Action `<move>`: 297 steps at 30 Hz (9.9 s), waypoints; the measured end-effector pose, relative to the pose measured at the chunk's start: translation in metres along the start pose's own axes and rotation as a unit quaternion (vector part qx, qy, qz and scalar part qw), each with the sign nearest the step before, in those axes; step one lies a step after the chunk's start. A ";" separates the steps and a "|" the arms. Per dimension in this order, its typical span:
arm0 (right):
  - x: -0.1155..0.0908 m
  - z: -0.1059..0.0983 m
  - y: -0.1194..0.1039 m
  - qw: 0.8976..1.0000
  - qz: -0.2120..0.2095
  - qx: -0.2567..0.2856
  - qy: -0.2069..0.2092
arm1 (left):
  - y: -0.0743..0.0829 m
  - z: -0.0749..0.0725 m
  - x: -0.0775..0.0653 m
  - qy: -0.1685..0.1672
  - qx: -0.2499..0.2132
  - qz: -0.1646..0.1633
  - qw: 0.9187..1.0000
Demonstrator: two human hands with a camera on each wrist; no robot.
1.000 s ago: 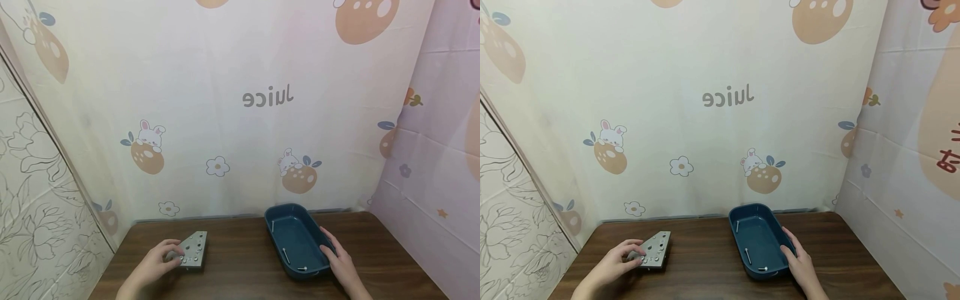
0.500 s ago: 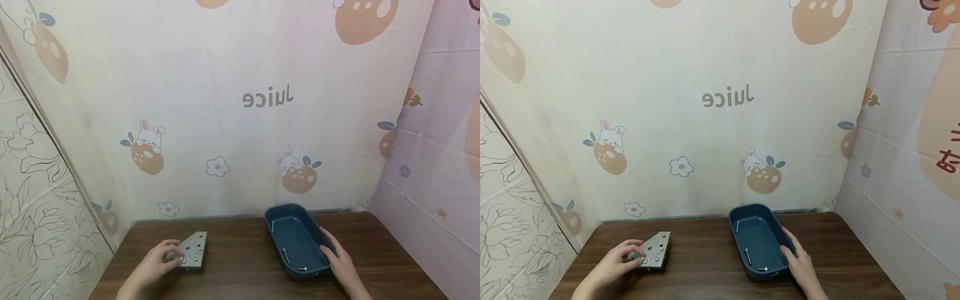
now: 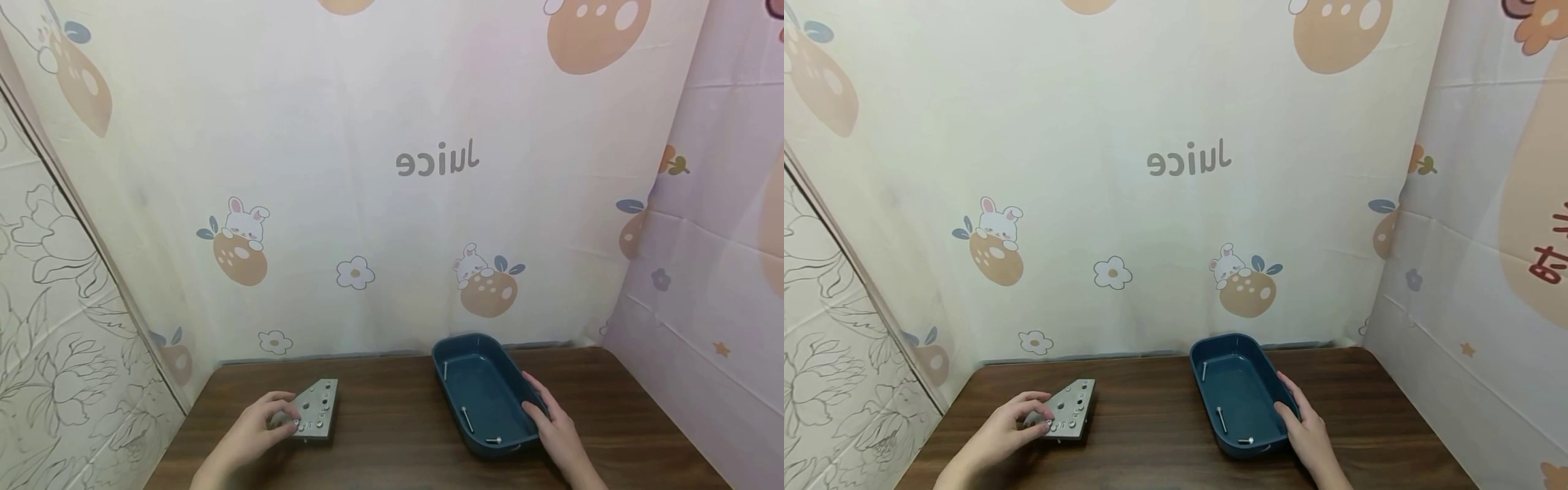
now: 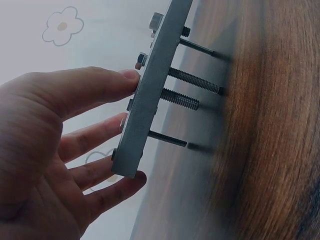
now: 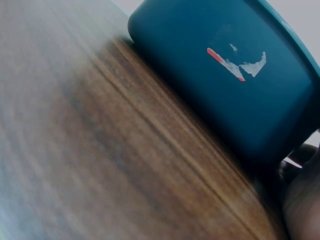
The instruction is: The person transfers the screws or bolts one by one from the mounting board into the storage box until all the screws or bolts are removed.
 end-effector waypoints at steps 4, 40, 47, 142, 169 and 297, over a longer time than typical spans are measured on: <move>0.001 0.001 0.000 1.000 0.001 0.005 -0.003 | 0.001 0.000 0.000 0.002 -0.001 -0.002 1.000; 0.000 0.003 0.004 1.000 0.009 0.019 -0.008 | 0.004 0.002 0.003 0.004 0.011 0.002 1.000; 0.000 0.002 0.002 1.000 0.003 0.013 -0.005 | 0.005 0.002 0.002 0.007 0.013 0.003 1.000; 0.001 0.002 0.002 1.000 0.003 -0.004 -0.006 | 0.014 -0.005 0.007 0.051 0.020 0.016 0.998; 0.000 0.003 0.002 1.000 0.011 0.002 -0.010 | 0.020 -0.008 0.006 0.066 0.019 0.031 0.997; 0.003 0.005 0.012 0.998 0.060 0.000 -0.012 | 0.181 0.066 0.098 0.148 -0.107 0.115 0.976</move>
Point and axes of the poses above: each hand's wrist, its own x-axis towards the middle knuckle, its own z-axis out of the palm, y = z × x, the point moved 9 cm from there along x, towards the middle knuckle, and after that the axes turned 1 degree about y, right-handed, at the moved point
